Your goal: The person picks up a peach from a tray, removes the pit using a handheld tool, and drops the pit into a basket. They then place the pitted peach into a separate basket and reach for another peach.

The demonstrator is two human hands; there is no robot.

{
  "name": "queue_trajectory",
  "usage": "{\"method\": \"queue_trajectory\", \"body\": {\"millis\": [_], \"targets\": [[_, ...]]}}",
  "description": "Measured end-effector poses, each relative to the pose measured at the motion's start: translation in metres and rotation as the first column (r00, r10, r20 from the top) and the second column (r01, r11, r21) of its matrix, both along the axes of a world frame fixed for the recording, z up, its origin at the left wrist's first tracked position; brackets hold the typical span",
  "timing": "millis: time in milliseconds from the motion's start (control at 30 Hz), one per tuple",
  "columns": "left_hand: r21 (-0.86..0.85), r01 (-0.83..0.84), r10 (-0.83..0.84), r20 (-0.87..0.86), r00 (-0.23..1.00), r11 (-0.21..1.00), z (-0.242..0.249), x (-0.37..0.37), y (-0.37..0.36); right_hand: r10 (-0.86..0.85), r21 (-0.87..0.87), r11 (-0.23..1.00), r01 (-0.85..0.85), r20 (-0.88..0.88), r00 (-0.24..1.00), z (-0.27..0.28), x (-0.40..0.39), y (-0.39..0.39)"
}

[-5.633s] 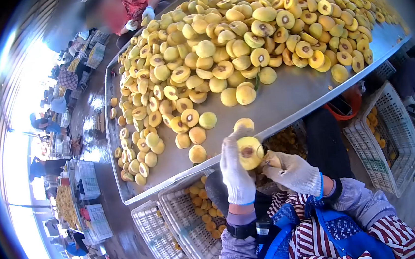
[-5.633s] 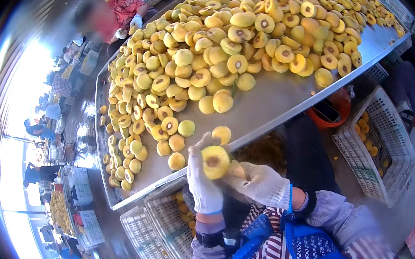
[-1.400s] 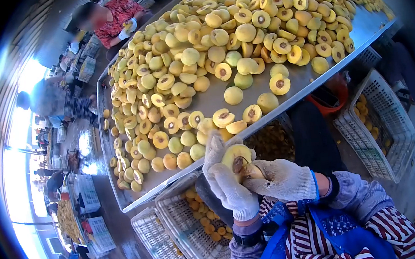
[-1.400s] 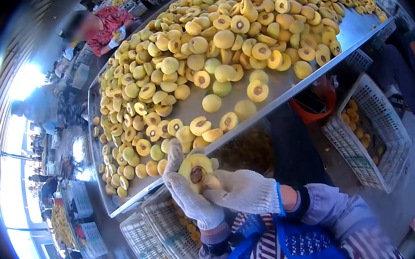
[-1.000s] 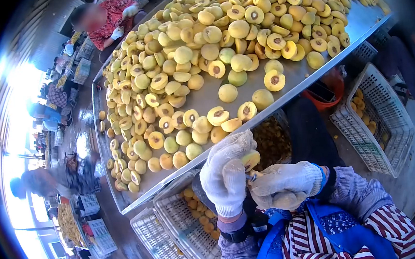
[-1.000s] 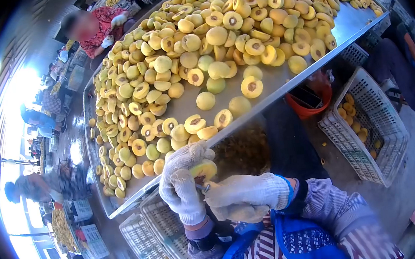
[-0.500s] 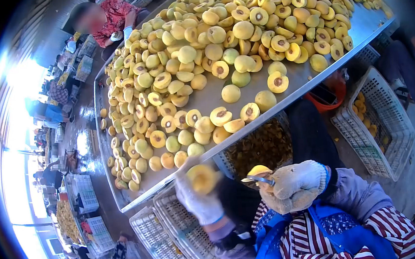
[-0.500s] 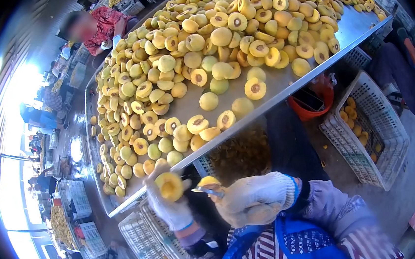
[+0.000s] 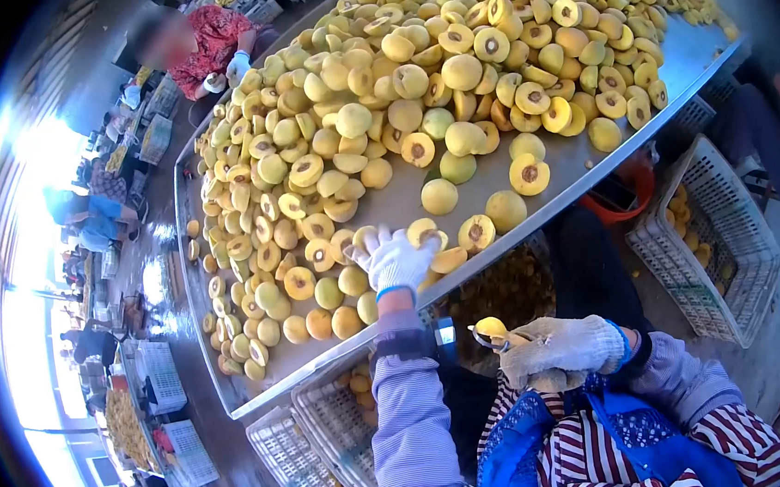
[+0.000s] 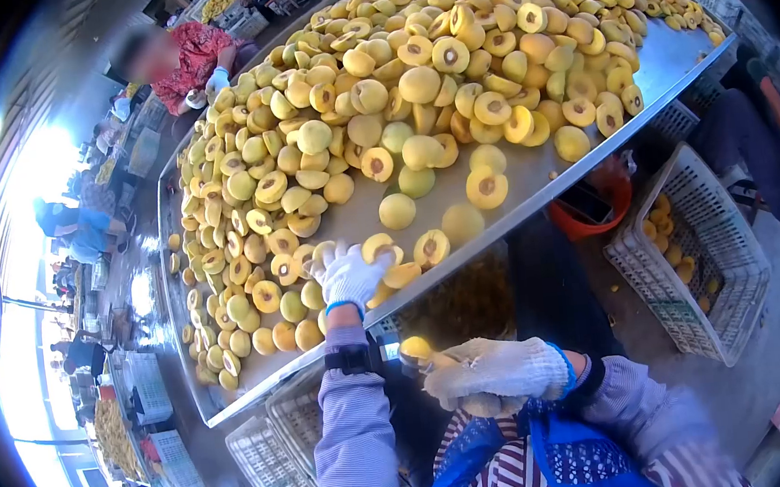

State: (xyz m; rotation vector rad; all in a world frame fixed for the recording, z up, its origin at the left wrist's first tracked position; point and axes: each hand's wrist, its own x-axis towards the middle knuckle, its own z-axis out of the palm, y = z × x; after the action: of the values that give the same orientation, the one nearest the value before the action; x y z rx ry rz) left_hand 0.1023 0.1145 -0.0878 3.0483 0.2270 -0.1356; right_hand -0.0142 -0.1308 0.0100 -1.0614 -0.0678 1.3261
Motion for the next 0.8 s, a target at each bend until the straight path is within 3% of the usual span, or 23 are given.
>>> {"method": "queue_trajectory", "body": {"millis": [33, 133, 167, 200, 267, 300, 367, 400, 467, 533, 567, 667, 700, 767, 800], "targets": [[-0.055, 0.040, -0.046, -0.130, 0.990, 0.998, 0.005, 0.006, -0.004, -0.030, 0.002, 1.000, 0.030, -0.006, 1.000, -0.005, -0.001, 0.000], [-0.181, -0.006, -0.012, -0.098, 0.995, 0.984, 0.008, 0.005, -0.007, -0.024, -0.060, 0.998, 0.026, 0.033, 0.999, -0.008, 0.003, 0.000], [-0.323, -0.021, -0.003, -0.075, 0.997, 0.946, 0.011, 0.000, -0.007, -0.002, -0.094, 0.996, 0.007, 0.057, 0.998, -0.008, 0.006, 0.001], [-0.598, -0.046, 0.059, 0.001, 0.998, 0.800, 0.020, -0.012, -0.008, -0.009, -0.147, 0.989, 0.023, 0.094, 0.996, -0.008, 0.008, 0.003], [-0.954, 0.002, 0.232, 0.075, 0.970, 0.299, 0.043, -0.040, -0.014, -0.016, -0.252, 0.966, 0.059, 0.167, 0.986, -0.009, 0.011, 0.007], [-0.985, 0.052, 0.199, 0.086, 0.976, 0.167, 0.052, -0.054, -0.019, 0.024, -0.345, 0.936, 0.065, 0.250, 0.968, -0.005, 0.014, 0.009], [-0.983, 0.147, 0.151, 0.130, 0.980, -0.110, 0.072, -0.079, -0.035, 0.025, -0.314, 0.938, 0.149, 0.490, 0.872, -0.017, 0.011, 0.013], [-0.995, 0.089, 0.126, 0.094, 0.988, 0.043, 0.086, -0.089, -0.042, -0.035, -0.291, 0.934, 0.207, 0.502, 0.864, -0.009, 0.009, 0.014], [-0.997, -0.028, 0.196, -0.043, 0.980, -0.076, 0.077, -0.099, -0.036, -0.193, -0.216, 0.899, 0.380, 0.584, 0.789, -0.003, 0.006, 0.017], [-0.950, -0.036, 0.258, -0.121, 0.959, -0.311, 0.069, -0.114, -0.034, -0.376, -0.087, 0.801, 0.593, 0.696, 0.611, -0.007, 0.002, 0.021], [-0.905, -0.035, 0.275, -0.166, 0.947, -0.425, 0.067, -0.118, -0.036, -0.324, -0.053, 0.785, 0.617, 0.814, 0.482, -0.002, 0.003, 0.018], [-0.916, 0.089, 0.242, -0.008, 0.970, -0.390, 0.076, -0.126, -0.055, -0.290, 0.103, 0.732, 0.673, 0.942, 0.171, -0.009, 0.002, 0.028], [-0.931, 0.098, 0.264, 0.002, 0.964, -0.351, 0.076, -0.129, -0.061, -0.313, 0.020, 0.724, 0.690, 0.900, 0.303, -0.005, -0.001, 0.031], [-0.986, 0.100, 0.279, 0.061, 0.959, -0.130, 0.082, -0.137, -0.068, -0.254, 0.043, 0.718, 0.695, 0.945, 0.204, -0.007, -0.002, 0.032], [-0.993, 0.084, 0.311, 0.053, 0.949, -0.087, 0.092, -0.140, -0.075, -0.222, 0.054, 0.716, 0.696, 0.963, 0.153, -0.007, -0.002, 0.032]]}}
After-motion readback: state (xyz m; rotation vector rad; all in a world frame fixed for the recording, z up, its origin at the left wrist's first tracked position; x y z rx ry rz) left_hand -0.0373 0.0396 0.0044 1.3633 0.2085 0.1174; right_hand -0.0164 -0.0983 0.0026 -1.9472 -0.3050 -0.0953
